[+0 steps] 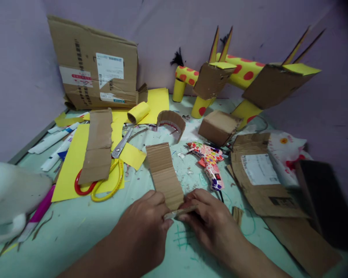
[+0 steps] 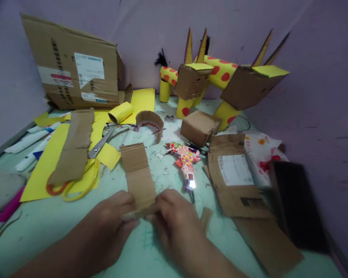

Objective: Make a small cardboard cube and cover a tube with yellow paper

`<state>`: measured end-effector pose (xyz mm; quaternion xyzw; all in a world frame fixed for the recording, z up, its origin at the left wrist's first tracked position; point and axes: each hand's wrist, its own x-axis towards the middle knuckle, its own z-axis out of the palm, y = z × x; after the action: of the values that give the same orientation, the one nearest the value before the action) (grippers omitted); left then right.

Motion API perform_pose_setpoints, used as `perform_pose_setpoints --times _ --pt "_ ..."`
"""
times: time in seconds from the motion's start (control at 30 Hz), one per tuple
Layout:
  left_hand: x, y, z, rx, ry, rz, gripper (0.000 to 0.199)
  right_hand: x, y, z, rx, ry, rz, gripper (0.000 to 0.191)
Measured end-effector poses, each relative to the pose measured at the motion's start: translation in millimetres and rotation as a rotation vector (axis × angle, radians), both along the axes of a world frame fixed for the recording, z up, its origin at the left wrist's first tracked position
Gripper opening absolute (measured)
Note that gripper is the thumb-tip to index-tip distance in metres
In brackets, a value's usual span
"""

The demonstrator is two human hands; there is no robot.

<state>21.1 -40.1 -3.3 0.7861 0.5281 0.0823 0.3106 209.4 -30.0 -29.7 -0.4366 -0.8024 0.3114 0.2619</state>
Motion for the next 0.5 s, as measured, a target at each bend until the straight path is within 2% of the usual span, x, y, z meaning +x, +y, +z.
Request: perform_pose_setpoints --times 0.13,0.23,0.3,0.4,0.43,0.47,0.5 --pt "3 -1 -3.5 0.061 0.075 0.050 0.013 -2 -1 2.6 0.011 -0.030 -0.005 0.020" --pt "2 1 -2.0 0.052 0.134 0.092 0.018 -2 -2 2.4 0.039 -0.072 -0.028 0.021" --pt "-3 5 1.6 -0.022 0.098 0.100 0.020 -1 -3 1.0 0.053 -0.079 -0.031 0.020" --pt "-13 17 9.2 -0.205 -0.090 0.080 0.014 0 -3 -1.6 0.045 -0.070 -0.010 0.018" --pt "-16 22 11.6 -0.245 -0.180 0.126 0.009 0 -4 -2.3 0.038 -0.069 -0.005 0.018" --pt "-18 28 13.4 -0.250 -0.279 0.248 0.005 0 -4 -2.7 0.035 -0.067 0.000 0.017" --pt "-19 32 14.5 -0.247 -0.382 0.404 0.012 1 -4 -2.8 0.040 -0.059 0.004 0.016"
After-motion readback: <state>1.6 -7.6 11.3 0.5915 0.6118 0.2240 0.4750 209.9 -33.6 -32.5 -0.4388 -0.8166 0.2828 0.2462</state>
